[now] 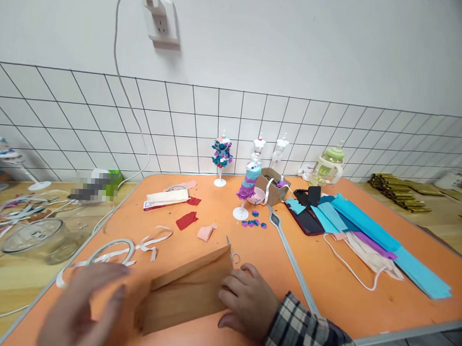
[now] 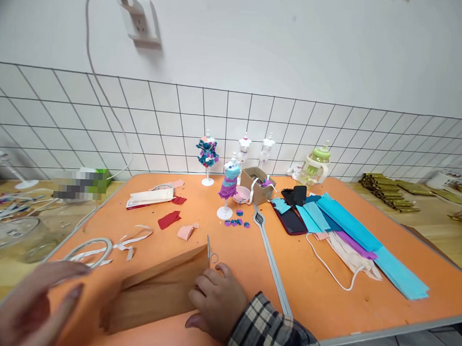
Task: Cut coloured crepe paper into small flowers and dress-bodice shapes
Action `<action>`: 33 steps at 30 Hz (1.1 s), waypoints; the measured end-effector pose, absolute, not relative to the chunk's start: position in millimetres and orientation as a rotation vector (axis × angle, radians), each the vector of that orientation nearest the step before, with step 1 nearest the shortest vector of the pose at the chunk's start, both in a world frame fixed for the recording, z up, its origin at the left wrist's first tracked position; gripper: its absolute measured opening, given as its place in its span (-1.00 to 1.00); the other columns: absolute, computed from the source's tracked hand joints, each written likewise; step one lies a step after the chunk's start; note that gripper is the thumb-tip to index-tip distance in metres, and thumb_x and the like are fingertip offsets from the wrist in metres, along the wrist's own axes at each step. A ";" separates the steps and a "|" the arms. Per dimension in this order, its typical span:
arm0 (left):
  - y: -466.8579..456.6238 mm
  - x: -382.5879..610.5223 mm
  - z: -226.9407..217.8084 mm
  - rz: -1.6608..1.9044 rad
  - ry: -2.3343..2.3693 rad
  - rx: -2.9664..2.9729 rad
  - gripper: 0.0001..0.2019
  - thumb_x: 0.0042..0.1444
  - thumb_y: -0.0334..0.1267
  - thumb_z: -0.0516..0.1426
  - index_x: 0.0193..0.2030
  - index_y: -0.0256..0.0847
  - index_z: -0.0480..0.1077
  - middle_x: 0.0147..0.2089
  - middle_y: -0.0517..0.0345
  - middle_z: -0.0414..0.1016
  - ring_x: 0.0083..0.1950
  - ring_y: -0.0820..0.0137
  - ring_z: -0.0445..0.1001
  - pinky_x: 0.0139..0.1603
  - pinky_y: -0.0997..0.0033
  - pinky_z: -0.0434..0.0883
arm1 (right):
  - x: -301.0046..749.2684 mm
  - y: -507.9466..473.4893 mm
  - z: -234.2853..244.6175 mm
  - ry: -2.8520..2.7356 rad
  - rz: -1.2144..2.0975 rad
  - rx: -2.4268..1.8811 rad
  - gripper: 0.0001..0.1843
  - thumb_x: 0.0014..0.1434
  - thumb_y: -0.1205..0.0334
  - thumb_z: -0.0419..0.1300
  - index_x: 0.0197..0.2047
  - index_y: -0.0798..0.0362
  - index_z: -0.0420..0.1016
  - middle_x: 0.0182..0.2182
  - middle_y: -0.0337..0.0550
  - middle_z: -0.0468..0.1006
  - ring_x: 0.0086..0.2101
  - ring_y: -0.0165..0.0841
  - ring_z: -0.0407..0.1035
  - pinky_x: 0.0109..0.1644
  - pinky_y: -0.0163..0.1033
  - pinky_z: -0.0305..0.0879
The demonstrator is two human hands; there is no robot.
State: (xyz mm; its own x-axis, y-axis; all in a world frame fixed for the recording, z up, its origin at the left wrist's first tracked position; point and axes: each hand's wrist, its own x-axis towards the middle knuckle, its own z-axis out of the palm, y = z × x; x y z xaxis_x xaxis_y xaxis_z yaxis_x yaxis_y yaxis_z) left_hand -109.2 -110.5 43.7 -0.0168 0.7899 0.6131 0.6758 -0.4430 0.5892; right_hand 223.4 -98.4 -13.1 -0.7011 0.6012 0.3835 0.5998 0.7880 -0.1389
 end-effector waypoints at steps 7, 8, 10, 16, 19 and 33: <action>-126.4 -28.4 31.3 0.461 1.282 2.586 -0.48 0.03 -0.13 0.31 0.18 0.11 0.42 0.13 0.06 0.55 0.06 0.07 0.53 0.07 0.12 0.48 | 247.4 -68.5 22.2 -2.279 0.310 -1.328 -0.83 0.30 0.23 0.10 -0.15 0.05 0.52 -0.23 -0.10 0.57 -0.17 -0.28 0.39 -0.06 -0.16 0.25; -123.1 -23.7 29.3 0.438 1.332 2.574 -0.43 -0.02 -0.17 0.33 0.19 0.08 0.42 0.13 0.02 0.55 0.07 0.03 0.52 0.08 0.05 0.47 | 251.1 -61.7 26.0 -2.266 0.299 -1.433 -0.81 0.30 0.23 0.11 -0.12 0.07 0.52 -0.21 -0.07 0.57 -0.14 -0.25 0.39 -0.05 -0.15 0.26; -117.0 -20.3 26.3 0.390 1.401 2.558 -0.45 -0.05 -0.25 0.32 0.15 0.03 0.45 0.07 -0.01 0.59 0.05 0.00 0.52 0.08 -0.02 0.43 | 257.4 -51.5 28.0 -2.314 0.302 -1.572 -0.78 0.31 0.25 0.10 -0.09 0.07 0.55 -0.20 -0.04 0.57 -0.13 -0.22 0.39 -0.04 -0.13 0.27; -116.6 -26.3 21.0 0.361 1.355 2.595 -0.64 0.01 -0.46 0.13 -0.07 -0.02 0.51 -0.07 0.07 0.61 -0.10 0.16 0.58 -0.09 0.20 0.48 | 266.9 -50.1 8.8 -2.611 0.271 -1.435 -0.70 0.26 0.31 0.14 0.01 -0.09 0.55 -0.05 -0.12 0.56 -0.06 -0.21 0.38 -0.03 -0.12 0.28; -119.6 -28.1 12.2 0.440 1.360 2.617 -0.70 0.10 -0.44 0.10 -0.07 -0.04 0.48 -0.09 0.09 0.61 -0.12 0.18 0.58 -0.11 0.24 0.49 | 267.9 -55.9 8.7 -2.555 0.176 -1.383 -0.65 0.30 0.34 0.06 0.09 -0.06 0.50 0.01 -0.09 0.55 -0.04 -0.22 0.37 0.02 -0.10 0.28; -116.6 -29.3 1.7 0.632 1.314 2.697 -0.67 0.15 -0.34 0.14 0.06 -0.02 0.43 0.04 0.05 0.56 0.00 0.14 0.53 0.01 0.16 0.51 | 408.4 58.9 44.3 -1.843 0.154 -2.259 -0.39 0.12 0.55 0.04 0.23 0.08 0.44 0.12 0.16 0.48 0.08 -0.09 0.35 0.09 -0.08 0.22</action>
State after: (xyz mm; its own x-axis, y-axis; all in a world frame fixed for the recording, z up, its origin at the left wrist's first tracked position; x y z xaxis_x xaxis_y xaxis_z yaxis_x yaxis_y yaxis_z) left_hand -29.3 -116.6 1.7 0.5483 0.7684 0.3302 0.7374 -0.6304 0.2425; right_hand 408.4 58.9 44.3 0.2075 0.9765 0.0584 0.9532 -0.1885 -0.2363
